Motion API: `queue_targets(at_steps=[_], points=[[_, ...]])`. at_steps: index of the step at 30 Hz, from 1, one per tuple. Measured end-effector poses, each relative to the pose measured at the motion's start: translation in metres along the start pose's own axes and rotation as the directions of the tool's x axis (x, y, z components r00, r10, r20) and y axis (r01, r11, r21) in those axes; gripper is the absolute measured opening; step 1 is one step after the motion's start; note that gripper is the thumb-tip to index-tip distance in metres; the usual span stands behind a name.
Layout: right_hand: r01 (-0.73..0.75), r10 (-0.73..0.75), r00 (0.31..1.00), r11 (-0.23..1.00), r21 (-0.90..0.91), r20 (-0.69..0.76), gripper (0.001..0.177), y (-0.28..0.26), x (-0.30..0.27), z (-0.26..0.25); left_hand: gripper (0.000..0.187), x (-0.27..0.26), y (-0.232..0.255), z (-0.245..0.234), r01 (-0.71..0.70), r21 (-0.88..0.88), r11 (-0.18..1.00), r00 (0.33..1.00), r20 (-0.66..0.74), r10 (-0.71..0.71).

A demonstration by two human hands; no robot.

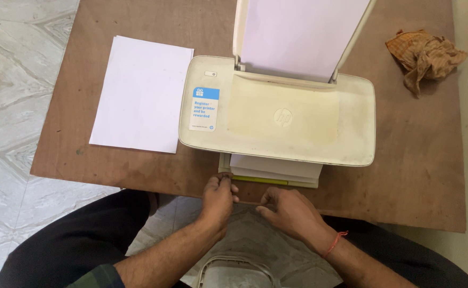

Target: The person repeatedly loads sheets of paper into the input tray of a desktop printer, removes them, and restacks them on the table. The person also adjusts the paper in the output tray and aligns the stack on the table.

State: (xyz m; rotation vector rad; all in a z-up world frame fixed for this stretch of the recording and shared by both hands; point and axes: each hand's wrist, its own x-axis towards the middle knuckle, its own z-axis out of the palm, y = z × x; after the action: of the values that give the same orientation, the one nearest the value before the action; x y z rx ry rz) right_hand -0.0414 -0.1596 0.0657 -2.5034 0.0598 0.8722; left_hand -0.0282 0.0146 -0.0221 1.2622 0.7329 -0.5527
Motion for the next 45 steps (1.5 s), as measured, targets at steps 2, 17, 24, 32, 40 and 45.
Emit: queue_targets(at_steps=[2,17,24,32,40,45], points=[[-0.04,0.04,0.998,0.999,0.01,0.041,0.031,-0.001,0.001,0.0,0.029,-0.001,0.001,0.001,0.0,-0.007,1.0,1.0,-0.007,0.0],[-0.043,0.043,0.998,0.999,-0.012,0.052,0.033,-0.005,-0.001,-0.003,0.031,-0.001,0.003,-0.001,-0.01,0.019,1.0,1.0,-0.005,0.01],[-0.053,0.055,0.997,0.998,-0.024,0.061,0.032,-0.006,-0.002,-0.003,0.032,-0.003,0.005,-0.001,-0.016,0.021,1.0,1.0,0.026,0.015],[-0.018,0.017,0.999,1.0,0.013,0.034,0.031,-0.002,0.0,0.0,0.028,-0.004,0.006,0.0,-0.006,-0.006,1.0,0.998,0.062,0.006],[-0.048,0.047,0.998,0.999,0.004,0.052,0.031,-0.004,-0.001,-0.002,0.028,-0.002,0.008,0.002,-0.045,0.018,0.999,0.995,0.086,0.044],[-0.068,0.068,0.997,0.998,0.005,0.048,0.031,-0.002,-0.001,-0.001,0.032,-0.004,0.013,0.003,-0.044,0.027,0.999,0.99,0.138,0.04]])
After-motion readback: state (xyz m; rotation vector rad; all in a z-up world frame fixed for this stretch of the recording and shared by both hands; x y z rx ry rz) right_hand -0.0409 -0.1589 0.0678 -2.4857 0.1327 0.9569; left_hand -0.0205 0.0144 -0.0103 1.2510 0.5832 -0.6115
